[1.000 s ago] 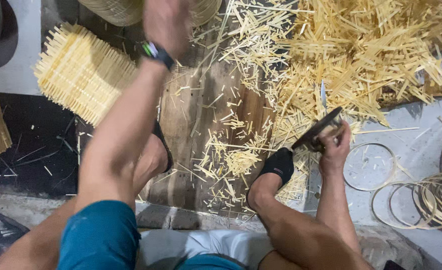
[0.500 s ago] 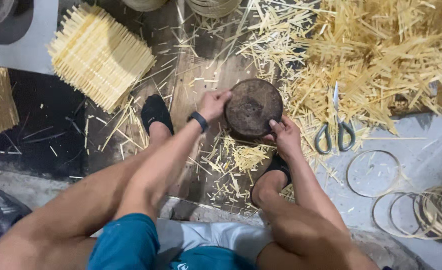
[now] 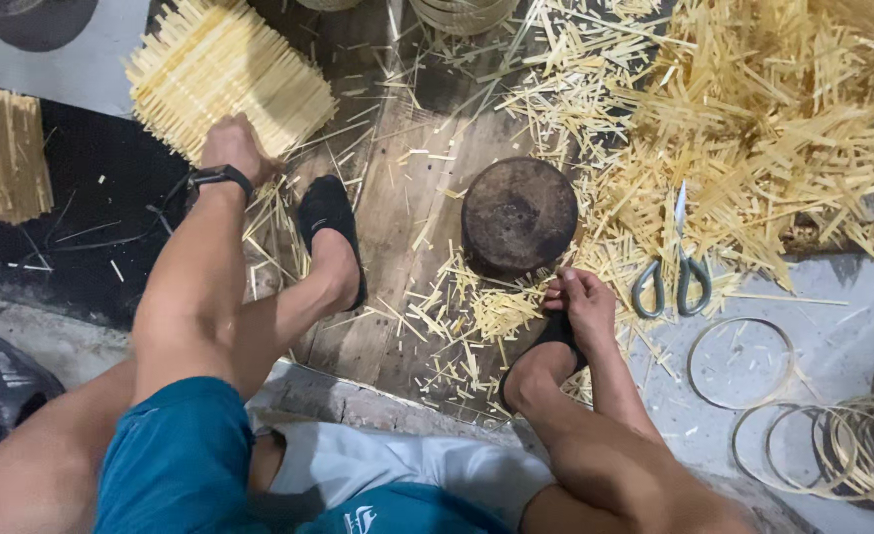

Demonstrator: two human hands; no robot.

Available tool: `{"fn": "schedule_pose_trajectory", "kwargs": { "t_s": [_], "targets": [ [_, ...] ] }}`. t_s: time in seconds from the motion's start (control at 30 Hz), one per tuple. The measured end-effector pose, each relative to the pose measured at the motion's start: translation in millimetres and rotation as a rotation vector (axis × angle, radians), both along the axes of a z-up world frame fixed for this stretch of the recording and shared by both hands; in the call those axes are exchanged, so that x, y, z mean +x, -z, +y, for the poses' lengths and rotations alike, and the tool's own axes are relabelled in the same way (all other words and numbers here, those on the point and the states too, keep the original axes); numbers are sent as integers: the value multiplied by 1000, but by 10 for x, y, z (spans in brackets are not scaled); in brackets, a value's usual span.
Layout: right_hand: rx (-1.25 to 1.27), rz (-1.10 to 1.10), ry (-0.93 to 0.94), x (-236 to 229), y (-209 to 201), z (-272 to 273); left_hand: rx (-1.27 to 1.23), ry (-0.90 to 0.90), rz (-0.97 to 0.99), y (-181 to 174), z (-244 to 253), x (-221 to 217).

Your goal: The person constructs bamboo trays by weaving thin strips, using scissors to trim excess material, and fitting round bamboo hoops onto base components.

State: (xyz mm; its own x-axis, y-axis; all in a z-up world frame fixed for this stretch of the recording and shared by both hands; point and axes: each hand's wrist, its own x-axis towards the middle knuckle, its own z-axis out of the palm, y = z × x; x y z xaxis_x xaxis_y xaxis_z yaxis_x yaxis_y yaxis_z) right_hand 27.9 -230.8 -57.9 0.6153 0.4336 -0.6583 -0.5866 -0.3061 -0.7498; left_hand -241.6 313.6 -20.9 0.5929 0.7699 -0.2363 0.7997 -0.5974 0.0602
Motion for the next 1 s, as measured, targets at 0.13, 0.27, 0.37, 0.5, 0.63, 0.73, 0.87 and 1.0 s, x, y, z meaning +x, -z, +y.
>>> {"fn": "schedule_pose_trajectory", "kwargs": {
  "t_s": [0.13,0.27,0.37,0.5,0.63,0.73,0.87,1.0],
  "targets": [
    [-78,-89,-69,-15,-2,14,-6,-27,28,1,-17,-9],
    [-3,-107,-62,-23,62,-72,-82,54,76,-145,137,-144],
    [51,-64,-23,-21,87,-122,251,214,-81,-535,270,-170],
    [62,-33,14,18,89,-106,449,403,20,-1475,291,160],
    [55,-23,103,106,-120,-6,263,788,-501,-1880,-553,801],
    [288,88,182,267,-430,113,322,951,-215,-1579,-1616,1213],
    [347,294,324,463,-513,360,-44,1206,-447,-883,-2755,1373],
    [15,-158,4,495,-170,345,-124,1159,-407,-395,-3004,1300]
  ]
}}
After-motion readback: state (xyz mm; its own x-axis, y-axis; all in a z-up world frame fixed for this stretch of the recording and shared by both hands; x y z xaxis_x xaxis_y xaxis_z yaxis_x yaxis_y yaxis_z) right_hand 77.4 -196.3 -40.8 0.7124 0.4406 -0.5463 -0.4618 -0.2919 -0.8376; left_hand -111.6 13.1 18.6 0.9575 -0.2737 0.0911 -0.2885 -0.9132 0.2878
